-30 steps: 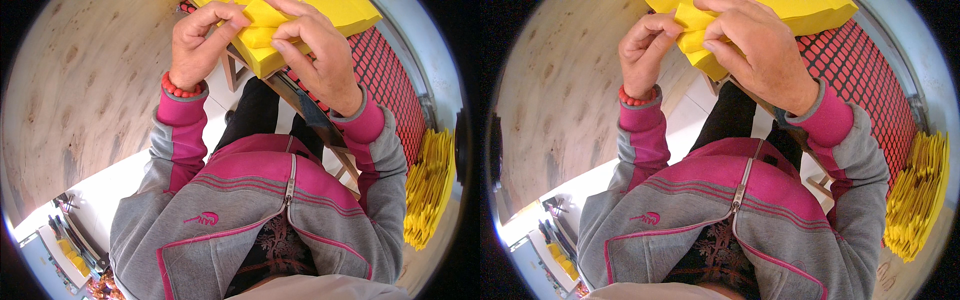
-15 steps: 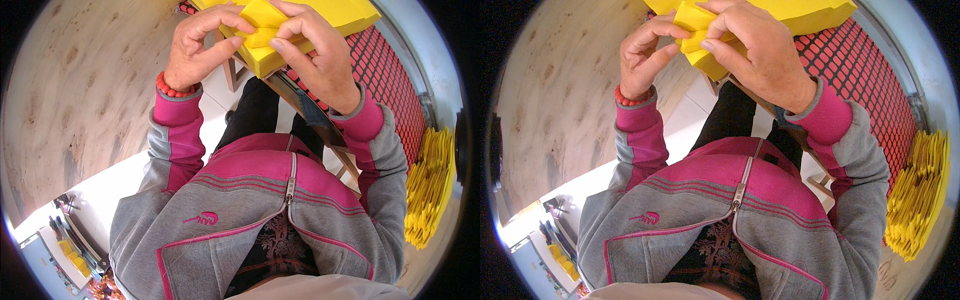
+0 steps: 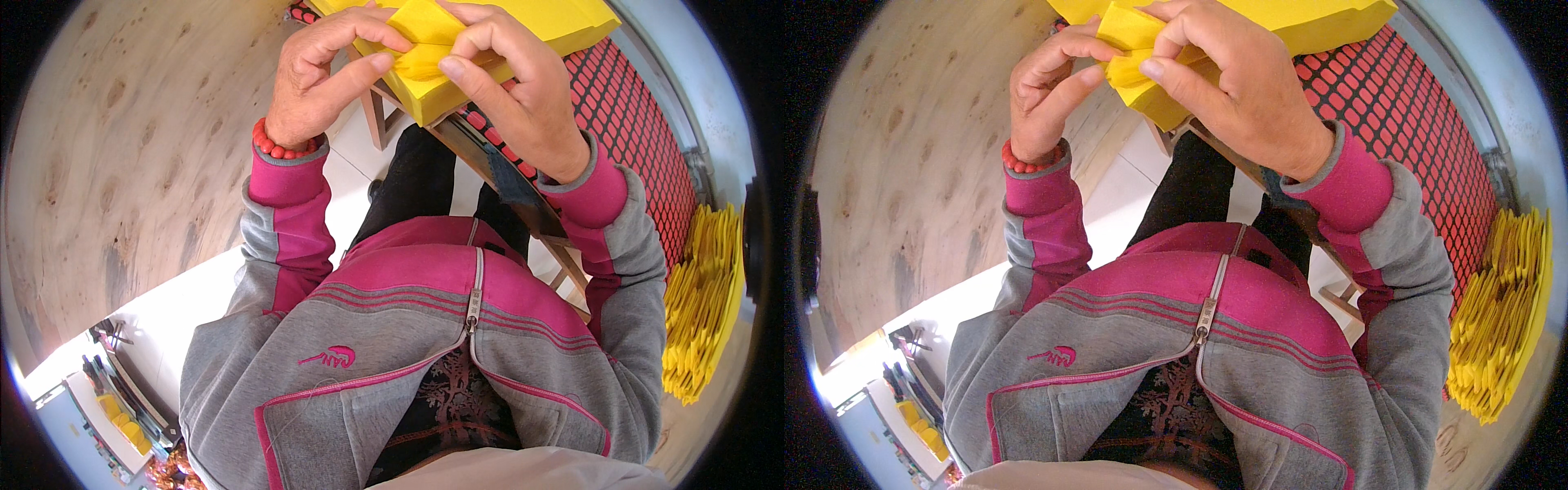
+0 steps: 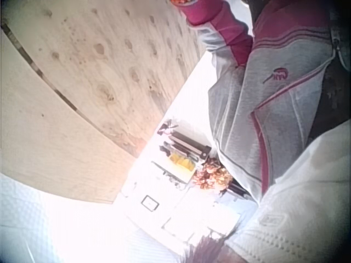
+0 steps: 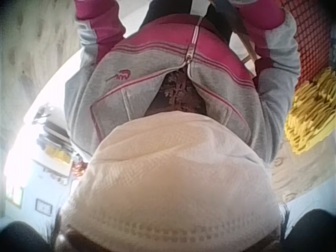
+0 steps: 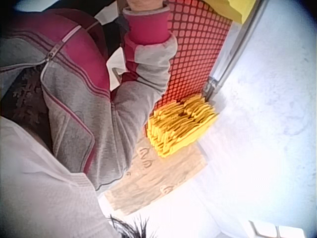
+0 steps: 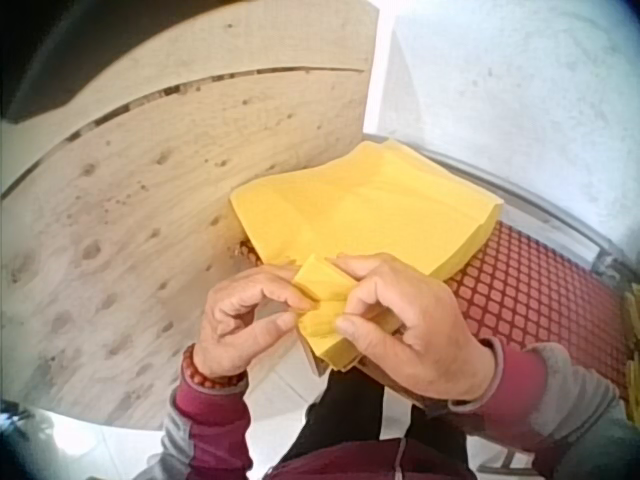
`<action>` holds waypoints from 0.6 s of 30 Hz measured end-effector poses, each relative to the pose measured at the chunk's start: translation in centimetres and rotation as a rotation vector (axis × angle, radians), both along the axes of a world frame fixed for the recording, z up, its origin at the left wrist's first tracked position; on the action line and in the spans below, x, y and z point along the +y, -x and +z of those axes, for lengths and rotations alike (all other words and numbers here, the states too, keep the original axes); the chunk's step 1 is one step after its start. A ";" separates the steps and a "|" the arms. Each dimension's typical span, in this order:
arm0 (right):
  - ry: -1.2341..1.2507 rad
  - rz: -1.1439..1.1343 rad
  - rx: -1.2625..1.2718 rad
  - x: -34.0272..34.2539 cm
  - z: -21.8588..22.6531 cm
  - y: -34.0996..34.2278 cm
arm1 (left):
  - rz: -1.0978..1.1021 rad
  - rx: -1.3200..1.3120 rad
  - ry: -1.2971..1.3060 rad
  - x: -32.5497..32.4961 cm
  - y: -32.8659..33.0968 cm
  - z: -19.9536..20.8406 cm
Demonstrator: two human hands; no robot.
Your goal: The person folds yellow paper sheets by hand on a patterned table, repeatedly folding each sheet in half and stacking the finished pieces. The person handles the sheets one at a time, aligning edges and pressing folds before placing them in a growing stack.
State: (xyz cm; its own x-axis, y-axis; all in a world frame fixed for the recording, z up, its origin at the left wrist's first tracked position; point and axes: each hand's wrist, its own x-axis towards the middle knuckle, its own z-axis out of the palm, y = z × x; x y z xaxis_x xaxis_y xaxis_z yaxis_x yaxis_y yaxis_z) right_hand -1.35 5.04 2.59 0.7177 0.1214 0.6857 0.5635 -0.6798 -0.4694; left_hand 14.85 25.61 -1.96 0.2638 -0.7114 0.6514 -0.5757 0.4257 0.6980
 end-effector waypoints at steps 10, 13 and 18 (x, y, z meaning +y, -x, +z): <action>0.011 -0.008 0.052 -0.1 0.2 0.2 | 0.052 0.015 -0.001 0.2 0.0 -0.3; -0.068 0.023 0.054 0.1 0.2 0.1 | 0.053 0.029 -0.004 0.3 0.2 -0.2; 0.014 -0.001 0.062 -0.2 0.3 0.2 | 0.109 -0.004 0.035 -0.2 0.6 -0.3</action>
State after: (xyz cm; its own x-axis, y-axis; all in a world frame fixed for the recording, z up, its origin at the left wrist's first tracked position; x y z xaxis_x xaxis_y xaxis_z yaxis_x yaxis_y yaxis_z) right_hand -1.55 4.80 2.87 0.7589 0.1298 0.6382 0.5330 -0.6869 -0.4940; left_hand 14.21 25.41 -2.28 0.3356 -0.6556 0.6764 -0.6229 0.3842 0.6814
